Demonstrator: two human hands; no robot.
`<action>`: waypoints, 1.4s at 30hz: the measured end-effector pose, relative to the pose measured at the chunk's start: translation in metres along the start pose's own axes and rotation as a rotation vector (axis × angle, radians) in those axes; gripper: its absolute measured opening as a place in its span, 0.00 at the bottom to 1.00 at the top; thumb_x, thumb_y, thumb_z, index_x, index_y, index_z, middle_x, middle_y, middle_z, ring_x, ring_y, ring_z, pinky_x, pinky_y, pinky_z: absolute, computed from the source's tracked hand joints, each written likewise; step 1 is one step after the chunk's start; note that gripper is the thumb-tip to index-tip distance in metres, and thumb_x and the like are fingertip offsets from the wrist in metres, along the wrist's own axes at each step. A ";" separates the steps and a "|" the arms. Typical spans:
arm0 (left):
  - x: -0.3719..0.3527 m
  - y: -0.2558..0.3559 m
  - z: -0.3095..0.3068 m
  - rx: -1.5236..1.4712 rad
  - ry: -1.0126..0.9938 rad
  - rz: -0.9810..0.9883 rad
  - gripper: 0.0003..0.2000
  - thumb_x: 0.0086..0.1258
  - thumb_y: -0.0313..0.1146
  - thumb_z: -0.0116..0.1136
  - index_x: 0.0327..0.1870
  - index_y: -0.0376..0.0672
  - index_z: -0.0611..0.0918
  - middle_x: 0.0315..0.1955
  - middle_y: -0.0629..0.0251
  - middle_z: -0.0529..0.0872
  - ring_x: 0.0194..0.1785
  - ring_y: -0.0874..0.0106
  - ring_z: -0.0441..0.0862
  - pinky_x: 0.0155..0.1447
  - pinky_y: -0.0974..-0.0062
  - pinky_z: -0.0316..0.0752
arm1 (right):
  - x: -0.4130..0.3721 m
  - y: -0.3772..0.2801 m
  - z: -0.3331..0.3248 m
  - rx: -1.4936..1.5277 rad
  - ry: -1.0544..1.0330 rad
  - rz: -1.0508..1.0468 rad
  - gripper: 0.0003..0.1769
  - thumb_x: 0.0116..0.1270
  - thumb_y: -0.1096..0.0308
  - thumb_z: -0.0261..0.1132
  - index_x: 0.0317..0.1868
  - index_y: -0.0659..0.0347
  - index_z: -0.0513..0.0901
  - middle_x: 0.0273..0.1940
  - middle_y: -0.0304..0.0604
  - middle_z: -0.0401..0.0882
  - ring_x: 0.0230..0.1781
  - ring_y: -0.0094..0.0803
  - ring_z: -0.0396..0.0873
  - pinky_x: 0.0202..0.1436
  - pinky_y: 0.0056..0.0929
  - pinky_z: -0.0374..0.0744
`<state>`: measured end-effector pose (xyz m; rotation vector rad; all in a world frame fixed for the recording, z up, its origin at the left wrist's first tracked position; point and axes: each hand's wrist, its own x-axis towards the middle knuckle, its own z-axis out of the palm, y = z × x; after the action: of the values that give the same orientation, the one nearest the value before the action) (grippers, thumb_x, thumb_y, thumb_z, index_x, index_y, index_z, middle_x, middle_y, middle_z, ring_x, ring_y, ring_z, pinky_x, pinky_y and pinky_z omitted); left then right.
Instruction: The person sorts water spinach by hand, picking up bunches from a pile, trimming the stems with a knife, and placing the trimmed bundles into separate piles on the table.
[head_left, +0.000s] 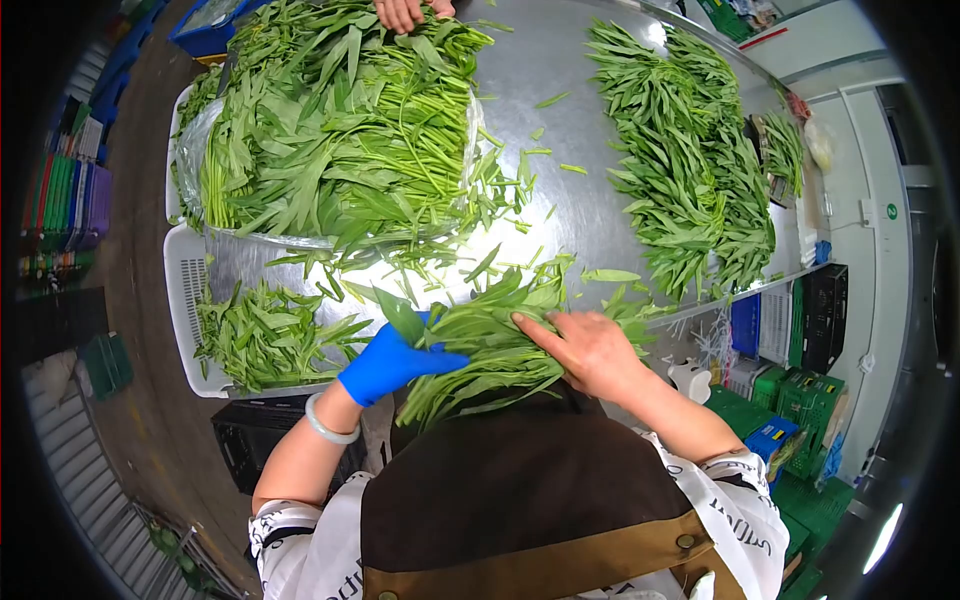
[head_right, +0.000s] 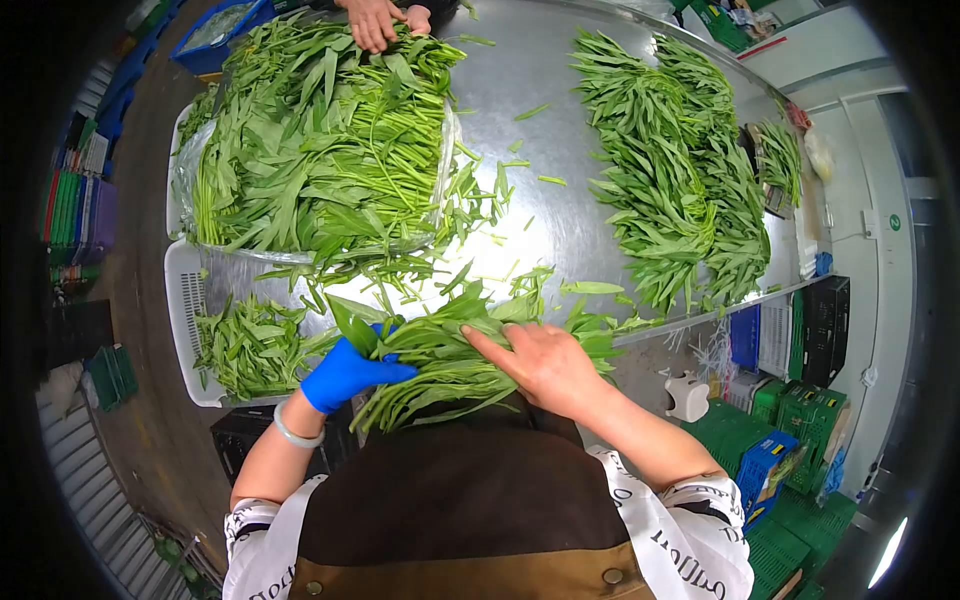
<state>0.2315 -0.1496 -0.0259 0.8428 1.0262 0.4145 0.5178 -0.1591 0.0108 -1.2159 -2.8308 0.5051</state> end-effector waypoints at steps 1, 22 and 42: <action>0.002 0.003 0.004 0.114 0.010 0.022 0.16 0.63 0.26 0.62 0.53 0.36 0.79 0.39 0.67 0.84 0.41 0.78 0.78 0.47 0.77 0.73 | 0.002 0.000 -0.001 -0.008 0.006 -0.007 0.48 0.38 0.78 0.67 0.68 0.52 0.67 0.36 0.45 0.74 0.30 0.41 0.75 0.33 0.38 0.74; 0.003 -0.018 -0.054 -0.094 0.280 0.205 0.20 0.70 0.38 0.58 0.60 0.39 0.77 0.50 0.62 0.83 0.53 0.73 0.78 0.58 0.75 0.72 | -0.004 0.010 0.014 0.139 0.105 0.191 0.43 0.41 0.79 0.67 0.64 0.56 0.69 0.28 0.45 0.71 0.27 0.43 0.76 0.30 0.40 0.76; 0.027 0.003 0.000 -0.006 0.338 0.254 0.17 0.58 0.24 0.66 0.50 0.35 0.81 0.45 0.63 0.84 0.44 0.76 0.81 0.52 0.77 0.76 | -0.001 0.021 0.028 1.166 -0.139 0.624 0.43 0.47 0.77 0.69 0.68 0.59 0.64 0.48 0.42 0.80 0.47 0.24 0.77 0.52 0.26 0.76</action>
<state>0.2450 -0.1300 -0.0393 0.9210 1.2310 0.7958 0.5291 -0.1540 -0.0219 -1.6230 -1.5085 1.8947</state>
